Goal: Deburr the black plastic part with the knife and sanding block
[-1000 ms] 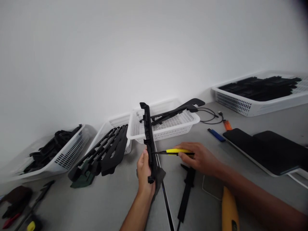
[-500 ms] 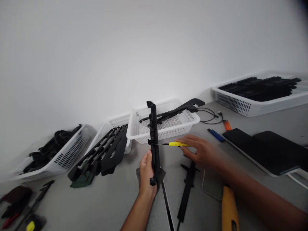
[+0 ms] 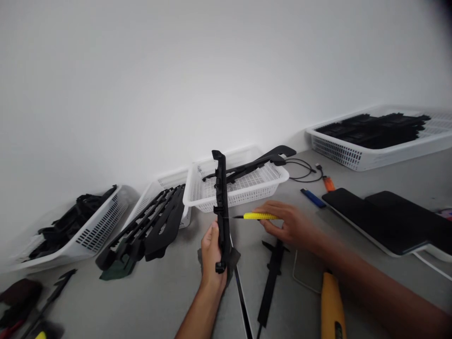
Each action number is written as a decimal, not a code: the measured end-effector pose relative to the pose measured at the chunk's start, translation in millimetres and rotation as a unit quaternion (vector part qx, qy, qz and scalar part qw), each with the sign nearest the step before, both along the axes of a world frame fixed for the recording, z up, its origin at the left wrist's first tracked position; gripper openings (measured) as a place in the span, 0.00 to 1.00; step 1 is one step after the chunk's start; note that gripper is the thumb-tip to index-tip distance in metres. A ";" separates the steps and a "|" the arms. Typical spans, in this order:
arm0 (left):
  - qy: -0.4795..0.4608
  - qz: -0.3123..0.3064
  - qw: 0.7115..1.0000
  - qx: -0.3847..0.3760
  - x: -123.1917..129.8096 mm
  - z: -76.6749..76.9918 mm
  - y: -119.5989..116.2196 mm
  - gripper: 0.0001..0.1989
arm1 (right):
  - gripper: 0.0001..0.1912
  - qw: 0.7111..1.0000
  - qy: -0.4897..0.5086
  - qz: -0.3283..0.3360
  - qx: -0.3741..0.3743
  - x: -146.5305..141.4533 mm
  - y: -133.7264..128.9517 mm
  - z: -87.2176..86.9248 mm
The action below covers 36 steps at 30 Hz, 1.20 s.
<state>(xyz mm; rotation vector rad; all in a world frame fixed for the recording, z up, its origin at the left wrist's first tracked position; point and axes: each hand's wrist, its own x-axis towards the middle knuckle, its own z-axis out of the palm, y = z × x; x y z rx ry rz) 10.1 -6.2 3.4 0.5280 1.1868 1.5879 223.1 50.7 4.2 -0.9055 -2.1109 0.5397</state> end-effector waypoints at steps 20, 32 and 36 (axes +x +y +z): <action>-0.019 0.051 0.998 0.038 -11.7 6.4 3.5 0.25 | 0.19 0.997 -0.007 0.062 0.055 -12.6 -14.9 1.7; -0.006 0.056 0.998 0.034 -13.3 3.7 3.7 0.23 | 0.21 0.992 0.007 0.066 0.109 -14.1 -16.0 -0.6; 0.000 0.055 0.998 0.027 -14.0 2.0 3.3 0.23 | 0.20 0.990 0.005 0.067 0.122 -15.6 -15.6 -2.3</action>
